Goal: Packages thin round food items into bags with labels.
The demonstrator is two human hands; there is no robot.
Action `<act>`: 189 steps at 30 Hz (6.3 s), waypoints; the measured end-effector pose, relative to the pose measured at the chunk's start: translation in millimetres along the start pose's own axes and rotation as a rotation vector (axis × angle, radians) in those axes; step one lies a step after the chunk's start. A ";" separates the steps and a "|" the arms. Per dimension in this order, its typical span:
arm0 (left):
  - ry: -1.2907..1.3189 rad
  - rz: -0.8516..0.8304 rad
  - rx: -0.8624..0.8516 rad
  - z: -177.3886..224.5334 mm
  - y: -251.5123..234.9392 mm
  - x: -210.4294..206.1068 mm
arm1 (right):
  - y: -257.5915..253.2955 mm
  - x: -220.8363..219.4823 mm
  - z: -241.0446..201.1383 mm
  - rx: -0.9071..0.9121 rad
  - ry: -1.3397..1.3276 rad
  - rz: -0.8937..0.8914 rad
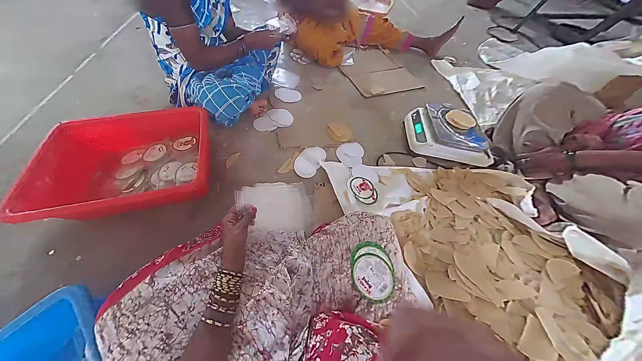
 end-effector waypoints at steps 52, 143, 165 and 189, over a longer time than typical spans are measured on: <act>0.039 -0.023 0.098 -4.4 -11.2 -17.3 | -70.4 261.6 262.2 -0.717 0.579 0.924; 0.927 0.358 0.510 32.9 198.1 -95.6 | -5.8 -46.3 110.7 -0.194 0.069 0.544; 1.175 0.073 0.401 26.9 201.6 -97.1 | 0.3 -42.7 38.5 -0.138 0.419 0.443; 1.282 -0.006 0.385 21.8 206.5 -100.1 | -4.4 -40.1 11.6 0.122 0.313 0.713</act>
Point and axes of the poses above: each hand's wrist, its own y-axis away from the middle knuckle, its own x-axis out of the back of the hand, z = x × y, the point moved 5 cm from there along -y, towards the middle knuckle, and after that the axes turned 9 degrees about -z, right-handed, at the moved point
